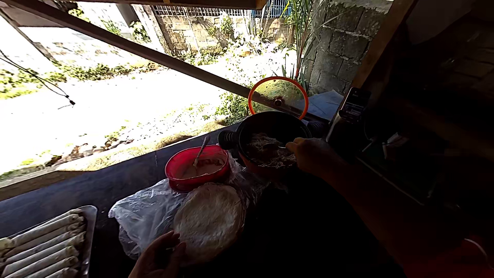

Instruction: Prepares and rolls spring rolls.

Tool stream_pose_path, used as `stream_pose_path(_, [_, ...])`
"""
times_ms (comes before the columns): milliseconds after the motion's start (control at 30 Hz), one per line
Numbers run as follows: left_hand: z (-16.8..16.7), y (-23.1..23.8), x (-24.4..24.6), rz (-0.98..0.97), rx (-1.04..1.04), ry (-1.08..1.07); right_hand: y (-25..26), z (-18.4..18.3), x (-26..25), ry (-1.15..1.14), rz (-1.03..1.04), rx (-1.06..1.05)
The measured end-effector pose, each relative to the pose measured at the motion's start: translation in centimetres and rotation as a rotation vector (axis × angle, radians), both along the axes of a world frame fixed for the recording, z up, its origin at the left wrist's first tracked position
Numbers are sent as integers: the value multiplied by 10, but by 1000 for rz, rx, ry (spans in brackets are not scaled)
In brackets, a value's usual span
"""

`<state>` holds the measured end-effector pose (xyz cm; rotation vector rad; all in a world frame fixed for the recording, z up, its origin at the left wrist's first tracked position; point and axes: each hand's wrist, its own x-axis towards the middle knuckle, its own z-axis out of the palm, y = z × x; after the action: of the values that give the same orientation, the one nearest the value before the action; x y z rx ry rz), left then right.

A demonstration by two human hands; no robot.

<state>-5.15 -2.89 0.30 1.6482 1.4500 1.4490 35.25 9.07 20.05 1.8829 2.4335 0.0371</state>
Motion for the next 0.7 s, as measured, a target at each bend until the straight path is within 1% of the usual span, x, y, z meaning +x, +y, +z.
stream_pose_path(133, [0, 1, 0, 6, 6, 3, -9, 7, -6, -60, 79, 18])
stream_pose_path(233, [0, 0, 0, 12, 5, 8, -11, 12, -3, -57, 75, 40])
stream_pose_path(333, [0, -1, 0, 18, -8, 5, -8, 8, 0, -43, 54, 108])
stream_pose_path(467, [0, 1, 0, 12, -3, 6, -6, 4, -4, -49, 41, 3])
stream_pose_path(700, [-1, 1, -1, 11, 3, 14, -8, 4, -7, -40, 99, 14])
